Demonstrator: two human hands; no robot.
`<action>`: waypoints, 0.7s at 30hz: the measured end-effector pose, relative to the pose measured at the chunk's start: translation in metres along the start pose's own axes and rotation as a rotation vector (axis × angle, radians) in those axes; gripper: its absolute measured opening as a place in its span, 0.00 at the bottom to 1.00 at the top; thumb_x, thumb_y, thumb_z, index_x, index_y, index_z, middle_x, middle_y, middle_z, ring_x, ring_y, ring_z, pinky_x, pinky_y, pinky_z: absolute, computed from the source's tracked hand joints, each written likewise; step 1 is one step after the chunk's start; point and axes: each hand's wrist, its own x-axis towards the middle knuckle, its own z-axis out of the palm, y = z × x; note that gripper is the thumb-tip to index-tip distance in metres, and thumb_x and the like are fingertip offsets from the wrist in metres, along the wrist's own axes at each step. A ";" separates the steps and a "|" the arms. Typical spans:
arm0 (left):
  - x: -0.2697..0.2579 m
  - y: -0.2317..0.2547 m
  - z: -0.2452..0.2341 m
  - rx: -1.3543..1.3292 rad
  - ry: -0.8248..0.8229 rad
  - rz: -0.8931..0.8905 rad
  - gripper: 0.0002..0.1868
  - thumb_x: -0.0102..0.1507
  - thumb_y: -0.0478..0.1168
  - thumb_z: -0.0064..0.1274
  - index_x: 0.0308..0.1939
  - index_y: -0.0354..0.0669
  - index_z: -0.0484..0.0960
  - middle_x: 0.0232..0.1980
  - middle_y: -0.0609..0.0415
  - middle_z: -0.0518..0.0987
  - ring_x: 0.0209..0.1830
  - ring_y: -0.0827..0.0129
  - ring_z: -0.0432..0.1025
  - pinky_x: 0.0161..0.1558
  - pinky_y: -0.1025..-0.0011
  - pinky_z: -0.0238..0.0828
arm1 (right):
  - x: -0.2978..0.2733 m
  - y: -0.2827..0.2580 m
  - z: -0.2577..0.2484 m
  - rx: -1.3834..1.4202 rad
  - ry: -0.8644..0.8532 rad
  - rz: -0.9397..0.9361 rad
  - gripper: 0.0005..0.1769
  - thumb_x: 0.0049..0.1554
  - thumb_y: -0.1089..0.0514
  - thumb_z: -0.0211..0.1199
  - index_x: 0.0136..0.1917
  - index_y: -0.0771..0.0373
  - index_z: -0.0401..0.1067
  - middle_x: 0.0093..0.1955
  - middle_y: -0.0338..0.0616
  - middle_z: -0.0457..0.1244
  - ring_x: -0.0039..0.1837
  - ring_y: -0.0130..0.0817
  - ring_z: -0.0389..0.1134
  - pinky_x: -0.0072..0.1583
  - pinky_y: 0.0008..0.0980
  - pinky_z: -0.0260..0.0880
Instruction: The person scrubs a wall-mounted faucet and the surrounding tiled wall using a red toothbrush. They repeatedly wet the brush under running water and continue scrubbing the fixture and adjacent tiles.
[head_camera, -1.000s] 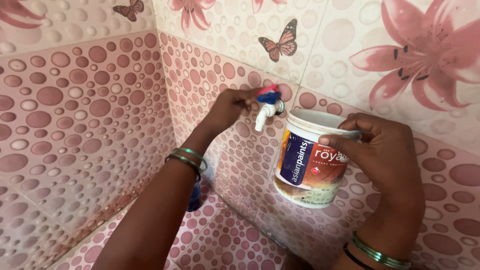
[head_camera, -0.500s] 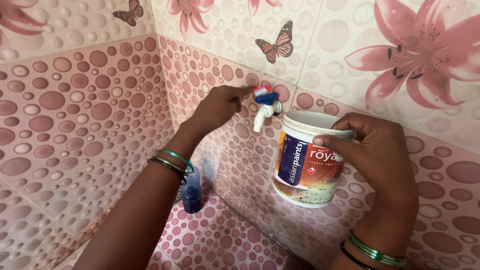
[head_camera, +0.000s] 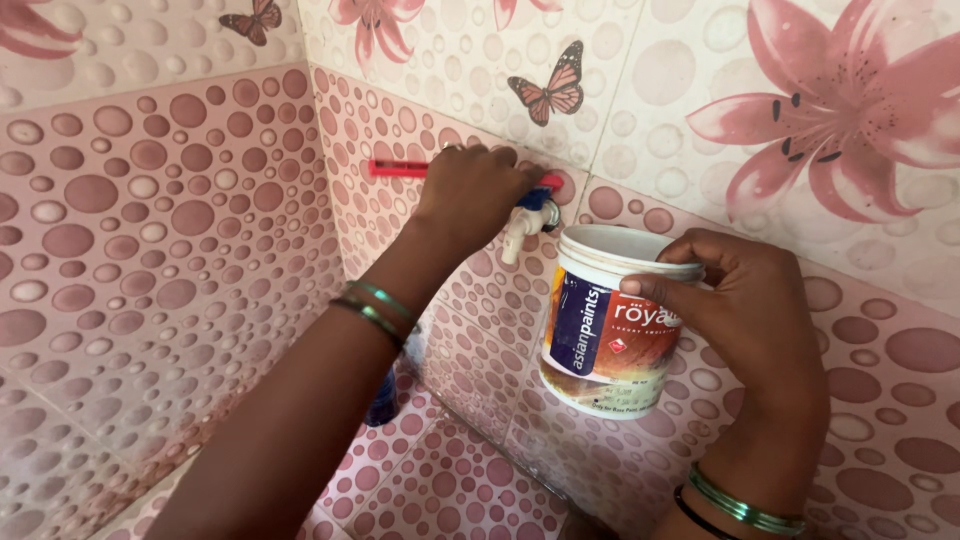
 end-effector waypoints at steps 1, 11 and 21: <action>-0.003 -0.002 0.006 -0.060 0.041 0.000 0.19 0.64 0.36 0.50 0.58 0.60 0.82 0.43 0.56 0.80 0.42 0.59 0.79 0.40 0.59 0.74 | -0.001 0.000 0.001 0.005 -0.005 0.008 0.11 0.46 0.58 0.77 0.39 0.66 0.79 0.30 0.34 0.65 0.34 0.17 0.60 0.35 0.22 0.58; -0.072 -0.049 0.027 -0.471 -0.155 -0.287 0.29 0.62 0.33 0.49 0.67 0.61 0.80 0.36 0.48 0.81 0.36 0.56 0.78 0.38 0.60 0.72 | 0.002 0.004 0.003 0.031 -0.012 0.001 0.11 0.47 0.57 0.77 0.39 0.66 0.79 0.30 0.34 0.65 0.33 0.17 0.60 0.35 0.22 0.57; -0.016 -0.004 0.039 -0.814 0.102 -0.310 0.18 0.60 0.49 0.62 0.39 0.36 0.85 0.32 0.41 0.81 0.32 0.55 0.79 0.36 0.61 0.72 | 0.001 0.003 0.002 0.017 -0.017 -0.004 0.11 0.46 0.58 0.77 0.39 0.66 0.79 0.30 0.33 0.65 0.34 0.16 0.60 0.36 0.22 0.58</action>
